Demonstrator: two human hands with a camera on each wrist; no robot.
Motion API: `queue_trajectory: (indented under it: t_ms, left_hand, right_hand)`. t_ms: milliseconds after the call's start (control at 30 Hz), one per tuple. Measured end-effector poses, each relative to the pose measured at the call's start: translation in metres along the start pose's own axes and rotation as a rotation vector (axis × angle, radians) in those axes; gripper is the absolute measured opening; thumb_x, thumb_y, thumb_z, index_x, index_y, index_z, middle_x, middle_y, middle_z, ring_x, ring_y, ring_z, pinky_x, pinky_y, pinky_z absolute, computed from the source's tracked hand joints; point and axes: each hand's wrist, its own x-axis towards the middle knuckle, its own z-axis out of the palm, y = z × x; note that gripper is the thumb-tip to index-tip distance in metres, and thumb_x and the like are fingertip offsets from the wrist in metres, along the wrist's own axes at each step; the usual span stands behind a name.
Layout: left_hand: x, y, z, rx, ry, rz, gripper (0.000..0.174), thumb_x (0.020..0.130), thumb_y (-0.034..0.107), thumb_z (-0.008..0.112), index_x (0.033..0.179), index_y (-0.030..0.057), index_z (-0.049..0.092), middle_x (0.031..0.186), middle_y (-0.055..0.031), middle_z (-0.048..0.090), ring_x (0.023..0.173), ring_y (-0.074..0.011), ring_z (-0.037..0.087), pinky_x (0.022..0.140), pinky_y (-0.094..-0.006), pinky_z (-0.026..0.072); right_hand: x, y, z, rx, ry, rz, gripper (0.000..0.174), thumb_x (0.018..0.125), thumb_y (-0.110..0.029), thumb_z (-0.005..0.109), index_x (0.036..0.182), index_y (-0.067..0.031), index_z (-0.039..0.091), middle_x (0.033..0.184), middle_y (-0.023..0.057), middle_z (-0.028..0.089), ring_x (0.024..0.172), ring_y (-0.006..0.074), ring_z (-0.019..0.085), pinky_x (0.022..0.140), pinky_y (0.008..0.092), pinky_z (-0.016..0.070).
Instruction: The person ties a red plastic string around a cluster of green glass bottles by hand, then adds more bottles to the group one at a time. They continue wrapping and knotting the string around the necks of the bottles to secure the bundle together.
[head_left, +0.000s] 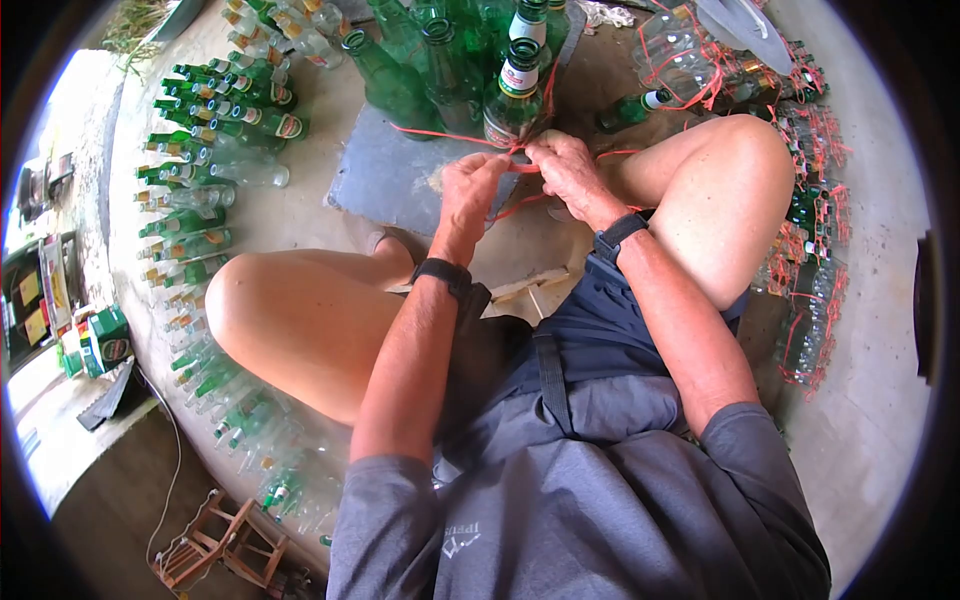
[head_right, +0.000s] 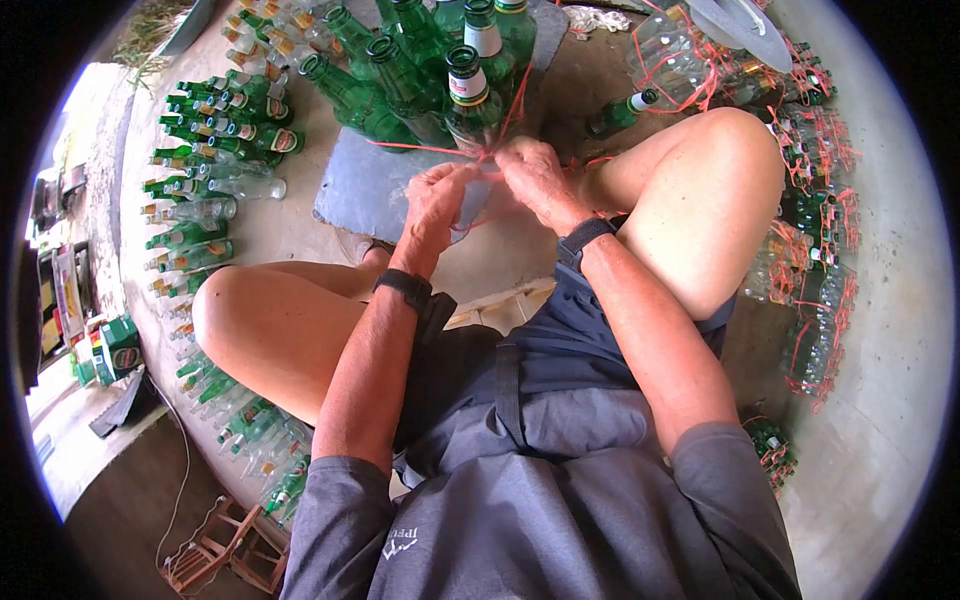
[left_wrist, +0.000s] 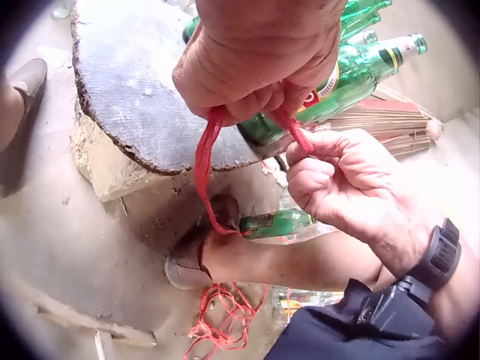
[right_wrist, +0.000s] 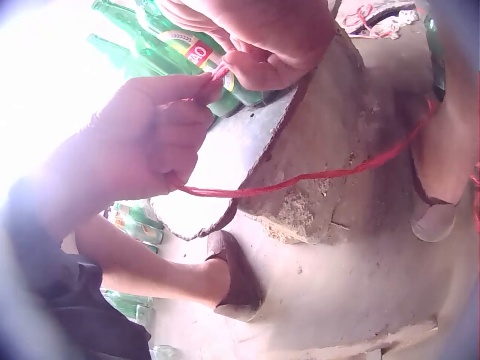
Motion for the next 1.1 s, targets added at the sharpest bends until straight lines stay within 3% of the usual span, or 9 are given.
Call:
queue_trajectory:
  t_ms: [100, 167, 267, 500, 700, 767, 800, 867, 1100]
  left_hand:
    - [0.003, 0.004, 0.001, 0.002, 0.064, -0.007, 0.019, 0.090, 0.021, 0.077, 0.092, 0.0025, 0.080, 0.062, 0.0034, 0.058, 0.048, -0.0056, 0.042, 0.044, -0.0265, 0.0296]
    - [0.010, -0.002, 0.000, 0.055, 0.106, 0.056, 0.019, 0.089, 0.019, 0.078, 0.092, 0.0006, 0.080, 0.061, 0.0028, 0.058, 0.047, -0.0066, 0.043, 0.044, -0.0270, 0.0311]
    - [0.011, 0.003, 0.001, 0.111, 0.156, 0.073, 0.019, 0.089, 0.018, 0.077, 0.094, -0.0003, 0.081, 0.061, 0.0019, 0.058, 0.047, -0.0068, 0.043, 0.044, -0.0273, 0.0320]
    - [0.014, 0.003, 0.000, 0.150, 0.168, 0.101, 0.021, 0.088, 0.018, 0.077, 0.096, -0.0010, 0.081, 0.061, 0.0022, 0.057, 0.047, -0.0069, 0.043, 0.044, -0.0275, 0.0317]
    - [0.010, 0.006, -0.002, 0.148, 0.127, 0.066, 0.022, 0.091, 0.021, 0.075, 0.096, -0.0007, 0.080, 0.061, 0.0038, 0.057, 0.048, -0.0058, 0.043, 0.045, -0.0267, 0.0318]
    - [0.007, 0.012, -0.004, 0.146, 0.059, 0.114, 0.024, 0.094, 0.023, 0.072, 0.098, 0.0004, 0.079, 0.062, 0.0043, 0.056, 0.050, -0.0055, 0.044, 0.047, -0.0255, 0.0322]
    - [0.008, 0.009, -0.005, 0.146, 0.059, 0.116, 0.024, 0.094, 0.023, 0.072, 0.098, 0.0004, 0.079, 0.062, 0.0043, 0.056, 0.050, -0.0055, 0.044, 0.047, -0.0255, 0.0322]
    - [0.010, 0.003, -0.008, 0.150, 0.002, 0.109, 0.025, 0.096, 0.025, 0.070, 0.100, 0.0013, 0.078, 0.065, 0.0040, 0.056, 0.053, -0.0064, 0.045, 0.049, -0.0256, 0.0341]
    - [0.017, 0.002, -0.006, 0.295, -0.013, 0.078, 0.027, 0.096, 0.024, 0.068, 0.097, -0.0009, 0.077, 0.073, 0.0019, 0.062, 0.060, -0.0089, 0.053, 0.055, -0.0279, 0.0408]
  right_hand:
    - [0.019, 0.018, -0.003, -0.206, 0.059, -0.157, 0.030, 0.100, -0.026, 0.059, 0.105, 0.0022, 0.068, 0.083, 0.0168, 0.068, 0.072, 0.0172, 0.065, 0.056, 0.0373, 0.0514]
    - [0.024, 0.024, -0.004, -0.414, 0.136, -0.354, 0.028, 0.097, -0.021, 0.055, 0.105, 0.0036, 0.066, 0.084, 0.0249, 0.069, 0.071, 0.0307, 0.071, 0.060, 0.0463, 0.0544]
    - [0.001, -0.015, -0.001, -0.428, 0.088, -0.172, 0.028, 0.097, -0.021, 0.053, 0.103, 0.0029, 0.065, 0.083, 0.0270, 0.070, 0.067, 0.0427, 0.070, 0.064, 0.0526, 0.0550]
    - [0.007, -0.007, -0.002, -0.522, 0.150, -0.333, 0.025, 0.096, -0.019, 0.052, 0.101, 0.0026, 0.064, 0.077, 0.0286, 0.067, 0.057, 0.0427, 0.067, 0.064, 0.0531, 0.0551]
    - [0.003, -0.013, -0.009, -0.407, -0.060, -0.040, 0.028, 0.098, -0.022, 0.054, 0.103, 0.0040, 0.064, 0.086, 0.0286, 0.069, 0.065, 0.0419, 0.069, 0.065, 0.0518, 0.0562]
    - [0.034, 0.031, -0.012, -0.420, -0.005, -0.371, 0.034, 0.102, -0.027, 0.053, 0.111, 0.0035, 0.065, 0.092, 0.0258, 0.070, 0.065, 0.0358, 0.070, 0.056, 0.0477, 0.0562]
    - [0.028, 0.025, -0.012, -0.420, -0.004, -0.373, 0.034, 0.102, -0.027, 0.053, 0.111, 0.0035, 0.065, 0.092, 0.0258, 0.070, 0.065, 0.0358, 0.070, 0.056, 0.0477, 0.0562]
    - [0.008, -0.001, -0.006, -0.229, -0.095, -0.045, 0.042, 0.105, -0.034, 0.051, 0.118, 0.0026, 0.066, 0.093, 0.0207, 0.069, 0.064, 0.0299, 0.068, 0.047, 0.0426, 0.0538]
    - [-0.005, -0.022, 0.001, -0.362, -0.006, 0.001, 0.049, 0.106, -0.042, 0.049, 0.122, 0.0010, 0.066, 0.090, 0.0173, 0.069, 0.064, 0.0282, 0.067, 0.043, 0.0396, 0.0517]
